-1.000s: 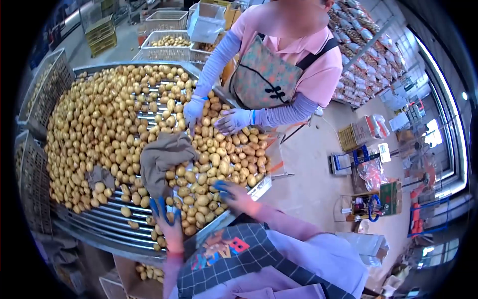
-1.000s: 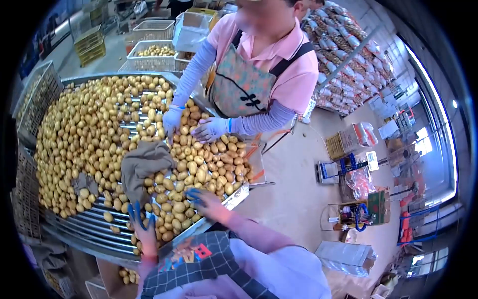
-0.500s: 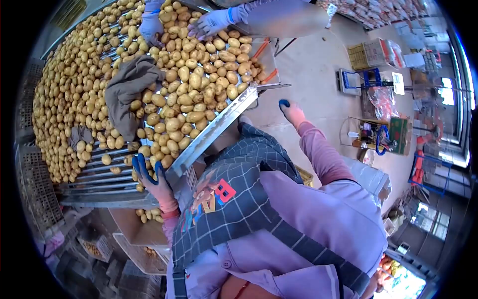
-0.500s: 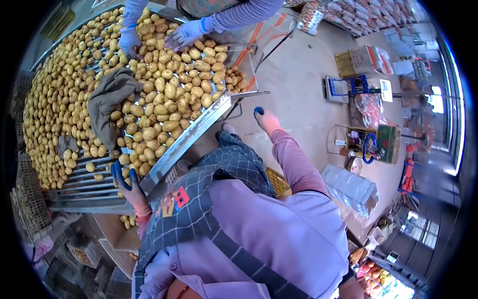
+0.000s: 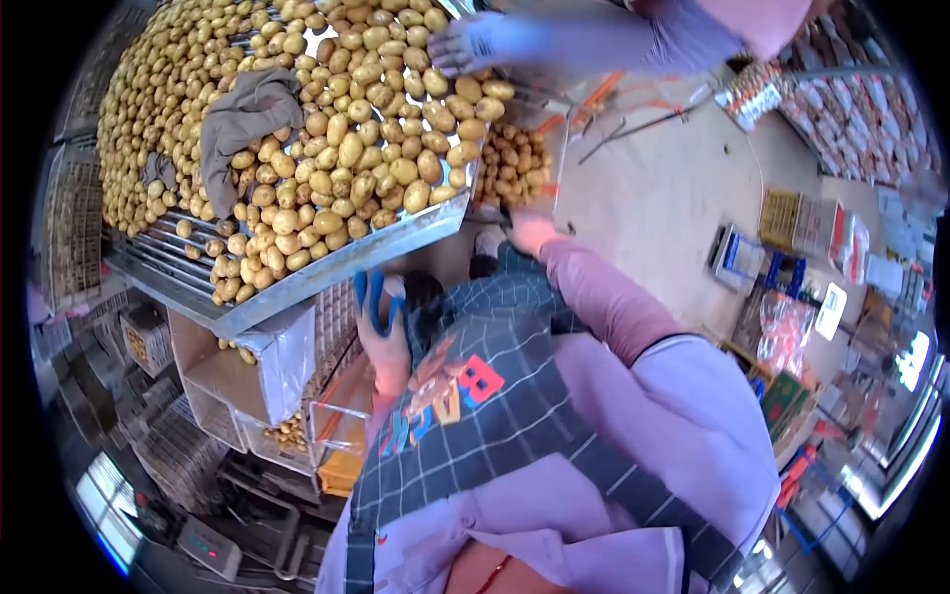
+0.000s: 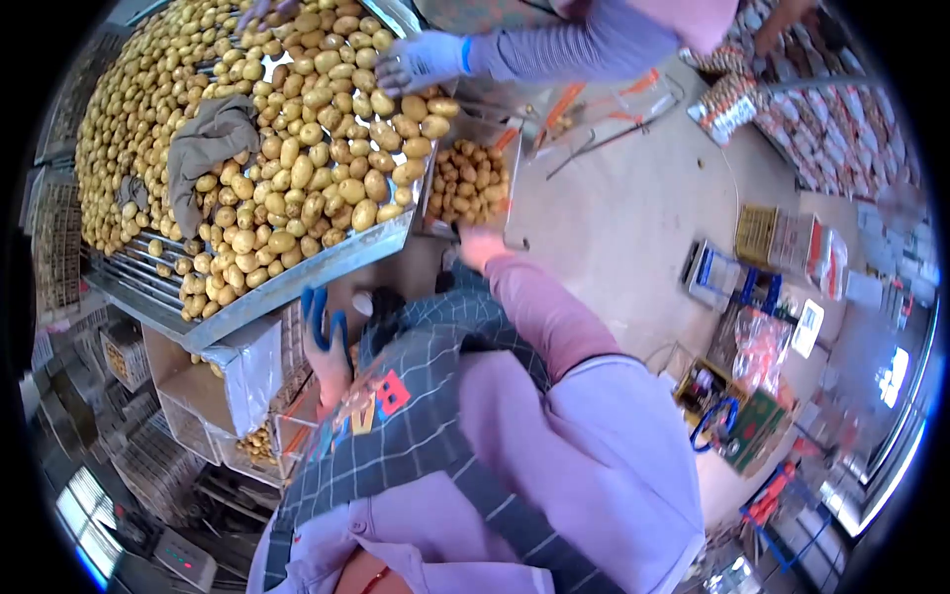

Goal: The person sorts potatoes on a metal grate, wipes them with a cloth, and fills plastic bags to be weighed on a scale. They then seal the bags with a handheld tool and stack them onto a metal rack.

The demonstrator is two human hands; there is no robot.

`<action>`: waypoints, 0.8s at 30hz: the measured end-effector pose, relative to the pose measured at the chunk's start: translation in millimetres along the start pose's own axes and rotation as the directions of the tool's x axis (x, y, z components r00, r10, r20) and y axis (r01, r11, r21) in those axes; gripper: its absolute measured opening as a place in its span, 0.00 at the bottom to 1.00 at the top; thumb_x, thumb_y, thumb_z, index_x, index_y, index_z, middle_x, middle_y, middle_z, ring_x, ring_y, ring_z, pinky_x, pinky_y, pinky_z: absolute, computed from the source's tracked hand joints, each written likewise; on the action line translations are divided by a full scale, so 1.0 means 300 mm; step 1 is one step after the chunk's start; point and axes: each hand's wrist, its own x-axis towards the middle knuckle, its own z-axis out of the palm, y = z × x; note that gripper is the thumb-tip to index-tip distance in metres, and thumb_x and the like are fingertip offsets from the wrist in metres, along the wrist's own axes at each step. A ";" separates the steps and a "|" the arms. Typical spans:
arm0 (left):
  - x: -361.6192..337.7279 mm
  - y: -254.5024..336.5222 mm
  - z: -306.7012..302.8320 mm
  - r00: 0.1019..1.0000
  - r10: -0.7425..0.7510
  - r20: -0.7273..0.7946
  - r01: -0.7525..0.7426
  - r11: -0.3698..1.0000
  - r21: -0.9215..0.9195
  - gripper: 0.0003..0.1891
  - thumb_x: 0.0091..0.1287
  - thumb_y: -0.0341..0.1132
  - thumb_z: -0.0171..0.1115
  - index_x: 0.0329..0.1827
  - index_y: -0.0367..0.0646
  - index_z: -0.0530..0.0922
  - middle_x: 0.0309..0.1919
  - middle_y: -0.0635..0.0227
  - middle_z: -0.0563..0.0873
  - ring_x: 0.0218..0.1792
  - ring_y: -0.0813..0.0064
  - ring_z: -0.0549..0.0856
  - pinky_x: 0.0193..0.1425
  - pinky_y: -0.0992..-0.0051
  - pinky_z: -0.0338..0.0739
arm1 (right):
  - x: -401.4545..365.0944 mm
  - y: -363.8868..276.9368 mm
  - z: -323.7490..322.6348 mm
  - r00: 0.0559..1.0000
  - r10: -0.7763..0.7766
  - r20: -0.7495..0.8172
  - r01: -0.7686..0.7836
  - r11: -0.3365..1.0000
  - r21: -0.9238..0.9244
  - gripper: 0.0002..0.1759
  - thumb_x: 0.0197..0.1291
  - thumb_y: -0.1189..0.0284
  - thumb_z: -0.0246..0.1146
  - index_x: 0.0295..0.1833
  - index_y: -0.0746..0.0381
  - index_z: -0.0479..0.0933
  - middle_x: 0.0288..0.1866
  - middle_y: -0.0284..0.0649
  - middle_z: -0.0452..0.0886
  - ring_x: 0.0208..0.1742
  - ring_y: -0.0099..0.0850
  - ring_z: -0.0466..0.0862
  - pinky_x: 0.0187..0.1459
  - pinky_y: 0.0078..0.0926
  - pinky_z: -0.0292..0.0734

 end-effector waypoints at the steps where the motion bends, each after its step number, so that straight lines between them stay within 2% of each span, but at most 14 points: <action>1: -0.061 0.011 0.009 0.987 -0.134 -0.084 0.120 0.981 -0.151 0.24 0.59 0.20 0.56 0.61 0.33 0.71 0.67 0.54 0.66 0.68 0.64 0.64 0.69 0.69 0.58 | 0.006 0.005 -0.041 0.996 -0.051 0.073 0.050 0.999 0.022 0.26 0.59 0.60 0.55 0.61 0.62 0.65 0.50 0.53 0.78 0.52 0.48 0.78 0.53 0.42 0.73; 2: -0.111 -0.027 -0.016 0.989 -0.085 -0.119 0.083 0.996 -0.029 0.23 0.59 0.20 0.56 0.61 0.32 0.71 0.66 0.54 0.68 0.67 0.64 0.66 0.68 0.70 0.60 | 0.003 0.000 -0.077 0.983 -0.098 0.153 0.091 0.994 0.054 0.26 0.60 0.61 0.54 0.62 0.61 0.64 0.50 0.53 0.78 0.52 0.48 0.78 0.52 0.42 0.72; 3: -0.163 -0.063 -0.042 0.977 -0.118 -0.179 0.126 0.991 0.038 0.22 0.61 0.21 0.55 0.61 0.31 0.70 0.63 0.54 0.72 0.64 0.66 0.69 0.65 0.72 0.63 | 0.038 0.010 -0.093 0.981 -0.116 0.152 0.110 0.993 0.051 0.26 0.60 0.61 0.54 0.62 0.61 0.64 0.50 0.53 0.78 0.52 0.48 0.78 0.52 0.42 0.72; 4: -0.204 -0.078 -0.069 0.938 -0.268 -0.222 0.262 0.963 -0.054 0.21 0.64 0.24 0.54 0.61 0.29 0.70 0.59 0.56 0.75 0.60 0.68 0.72 0.64 0.72 0.64 | 0.085 0.018 -0.111 0.959 -0.163 0.231 0.156 0.987 0.048 0.26 0.60 0.61 0.54 0.61 0.60 0.65 0.50 0.54 0.78 0.52 0.48 0.78 0.53 0.43 0.72; 6: -0.271 -0.064 -0.094 0.852 -0.399 -0.339 0.323 0.910 -0.260 0.20 0.67 0.28 0.53 0.61 0.29 0.70 0.58 0.57 0.75 0.57 0.70 0.74 0.64 0.73 0.64 | 0.106 0.022 -0.117 0.930 -0.222 0.291 0.219 0.975 0.045 0.25 0.60 0.61 0.54 0.61 0.60 0.65 0.49 0.54 0.78 0.52 0.48 0.79 0.53 0.43 0.72; 8: -0.327 -0.044 -0.121 0.804 -0.396 -0.444 0.285 0.911 -0.298 0.20 0.68 0.30 0.53 0.61 0.29 0.70 0.57 0.58 0.75 0.57 0.70 0.74 0.64 0.73 0.64 | 0.052 0.023 -0.063 0.955 -0.216 0.205 0.213 0.976 0.039 0.26 0.59 0.62 0.54 0.61 0.60 0.65 0.48 0.54 0.79 0.52 0.48 0.78 0.53 0.43 0.72; 11: -0.425 -0.056 -0.098 0.683 -0.406 -0.607 0.201 0.904 -0.379 0.20 0.70 0.34 0.53 0.61 0.31 0.70 0.55 0.60 0.77 0.56 0.72 0.74 0.63 0.74 0.65 | 0.135 0.041 -0.088 0.915 -0.290 0.282 0.283 0.957 0.066 0.24 0.60 0.62 0.53 0.60 0.61 0.67 0.49 0.55 0.79 0.53 0.48 0.78 0.54 0.40 0.71; 14: -0.545 -0.045 -0.012 0.620 -0.465 -0.632 0.201 0.873 -0.445 0.20 0.70 0.35 0.53 0.61 0.32 0.71 0.55 0.63 0.77 0.55 0.73 0.75 0.60 0.75 0.66 | 0.197 0.041 -0.060 0.888 -0.305 0.345 0.298 0.952 0.074 0.22 0.60 0.62 0.53 0.56 0.60 0.72 0.50 0.55 0.79 0.54 0.48 0.77 0.54 0.39 0.71; 16: -0.658 -0.069 0.099 0.559 -0.512 -0.652 0.145 0.835 -0.531 0.20 0.70 0.36 0.54 0.61 0.32 0.71 0.54 0.64 0.78 0.53 0.75 0.75 0.59 0.76 0.66 | 0.221 0.068 -0.033 0.896 -0.346 0.278 0.320 0.938 0.134 0.21 0.58 0.62 0.55 0.55 0.60 0.73 0.49 0.54 0.79 0.54 0.48 0.77 0.54 0.38 0.71; 18: -0.803 -0.114 0.227 0.614 -0.360 -0.702 0.114 0.921 -0.373 0.20 0.70 0.36 0.54 0.60 0.32 0.71 0.53 0.63 0.78 0.52 0.76 0.76 0.59 0.76 0.66 | 0.196 0.050 -0.078 0.897 -0.324 0.299 0.294 0.945 0.142 0.20 0.56 0.62 0.56 0.53 0.59 0.75 0.49 0.52 0.79 0.53 0.47 0.78 0.54 0.37 0.71; 19: -0.842 -0.057 0.293 0.498 -0.586 -0.639 0.112 0.774 -0.623 0.20 0.70 0.36 0.54 0.59 0.31 0.71 0.52 0.61 0.77 0.52 0.74 0.76 0.60 0.73 0.67 | 0.209 0.055 -0.073 0.887 -0.351 0.299 0.312 0.935 0.171 0.20 0.56 0.62 0.56 0.53 0.58 0.75 0.49 0.51 0.80 0.53 0.46 0.78 0.54 0.37 0.71; 20: -0.884 -0.026 0.369 0.458 -0.638 -0.619 0.091 0.727 -0.681 0.19 0.69 0.36 0.54 0.58 0.30 0.71 0.52 0.61 0.77 0.52 0.73 0.75 0.59 0.72 0.68 | 0.236 0.068 -0.054 0.878 -0.378 0.293 0.331 0.923 0.198 0.20 0.56 0.62 0.56 0.52 0.58 0.76 0.48 0.50 0.80 0.52 0.45 0.78 0.53 0.37 0.71; 22: -1.038 -0.085 0.501 0.480 -0.663 -0.575 0.024 0.665 -0.747 0.20 0.70 0.35 0.54 0.60 0.31 0.71 0.52 0.61 0.78 0.51 0.73 0.76 0.57 0.73 0.69 | 0.244 0.076 -0.031 0.892 -0.368 0.264 0.323 0.925 0.198 0.18 0.54 0.61 0.57 0.48 0.59 0.78 0.45 0.50 0.81 0.49 0.45 0.80 0.50 0.37 0.73; 24: -1.188 -0.173 0.637 0.500 -0.623 -0.601 0.019 0.702 -0.712 0.19 0.70 0.34 0.53 0.60 0.31 0.71 0.51 0.62 0.79 0.50 0.74 0.77 0.57 0.74 0.69 | 0.186 0.073 -0.051 0.916 -0.302 0.265 0.252 0.945 0.207 0.19 0.54 0.61 0.57 0.47 0.61 0.79 0.44 0.51 0.81 0.47 0.46 0.81 0.48 0.37 0.74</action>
